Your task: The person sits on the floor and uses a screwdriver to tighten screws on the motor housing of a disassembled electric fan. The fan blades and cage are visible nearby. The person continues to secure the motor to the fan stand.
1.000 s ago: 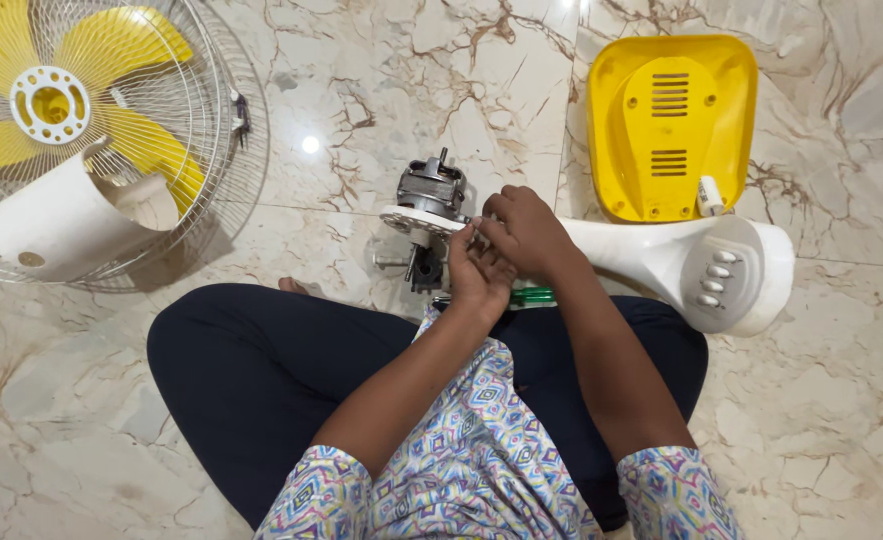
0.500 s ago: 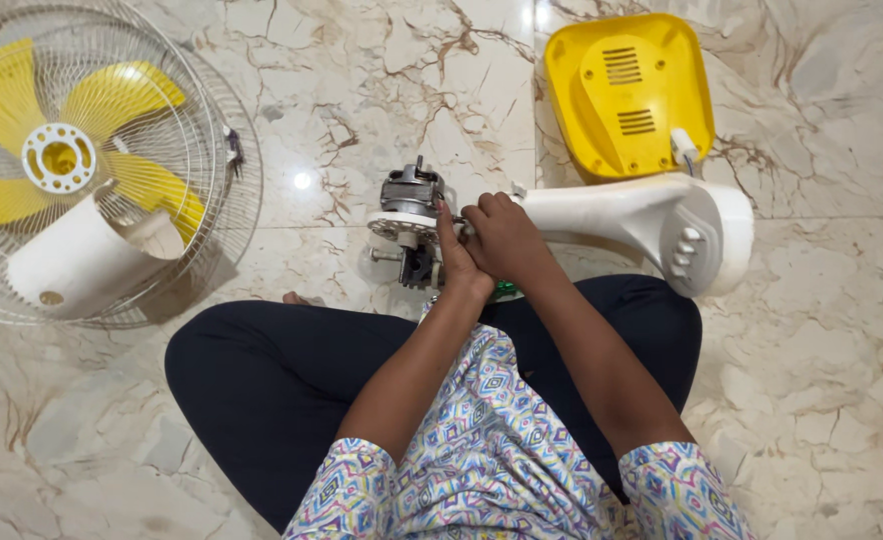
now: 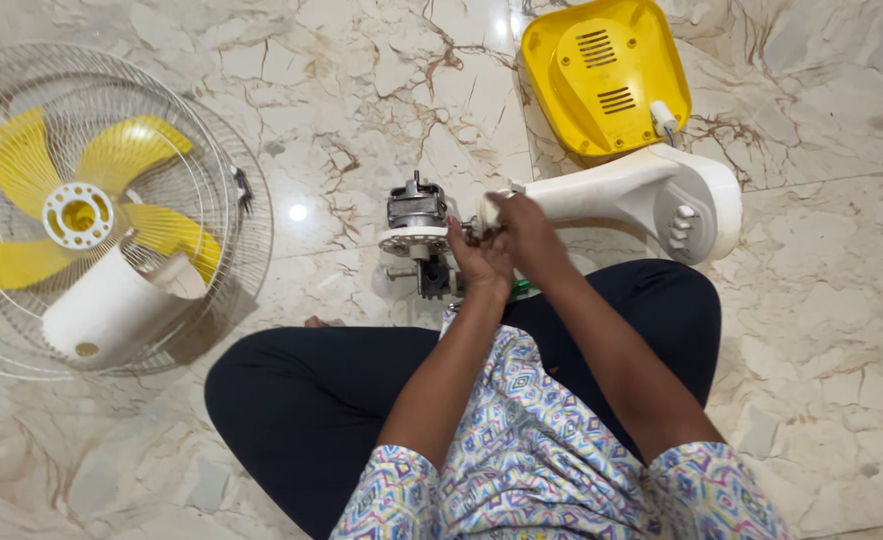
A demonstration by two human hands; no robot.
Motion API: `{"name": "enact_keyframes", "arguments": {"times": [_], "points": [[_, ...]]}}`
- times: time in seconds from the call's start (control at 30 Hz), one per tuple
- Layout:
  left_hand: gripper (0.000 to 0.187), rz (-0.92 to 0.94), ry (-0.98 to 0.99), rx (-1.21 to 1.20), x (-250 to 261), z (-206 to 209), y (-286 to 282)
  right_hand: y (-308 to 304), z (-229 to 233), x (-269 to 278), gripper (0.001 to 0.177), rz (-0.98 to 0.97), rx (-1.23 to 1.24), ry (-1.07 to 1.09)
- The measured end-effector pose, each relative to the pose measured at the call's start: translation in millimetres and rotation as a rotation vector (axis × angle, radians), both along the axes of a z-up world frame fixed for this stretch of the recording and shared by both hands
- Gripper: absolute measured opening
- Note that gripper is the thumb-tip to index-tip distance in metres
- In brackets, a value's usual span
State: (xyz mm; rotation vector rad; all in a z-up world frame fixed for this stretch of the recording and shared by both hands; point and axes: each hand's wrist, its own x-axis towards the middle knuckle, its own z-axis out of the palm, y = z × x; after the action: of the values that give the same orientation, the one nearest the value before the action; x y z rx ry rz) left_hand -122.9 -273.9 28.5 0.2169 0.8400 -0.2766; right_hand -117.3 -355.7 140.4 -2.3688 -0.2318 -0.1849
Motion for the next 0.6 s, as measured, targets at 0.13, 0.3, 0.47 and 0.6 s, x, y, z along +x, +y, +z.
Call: {"name": "enact_keyframes", "arguments": {"times": [0.13,0.3,0.47,0.6], "points": [[0.072,-0.045,-0.027,0.019,-3,0,-2,-14,3,13,0.043,-0.131,-0.118,0.161],[0.044,-0.054,-0.111,0.16,-2,-2,-13,-11,8,5,0.041,-0.168,-0.281,0.322],[0.031,-0.028,-0.11,0.184,0,-6,-20,-7,2,1,0.044,-0.187,-0.305,0.3],[0.027,-0.083,-0.123,0.146,1,-22,-21,-9,2,2,0.039,-0.19,-0.269,0.313]]}}
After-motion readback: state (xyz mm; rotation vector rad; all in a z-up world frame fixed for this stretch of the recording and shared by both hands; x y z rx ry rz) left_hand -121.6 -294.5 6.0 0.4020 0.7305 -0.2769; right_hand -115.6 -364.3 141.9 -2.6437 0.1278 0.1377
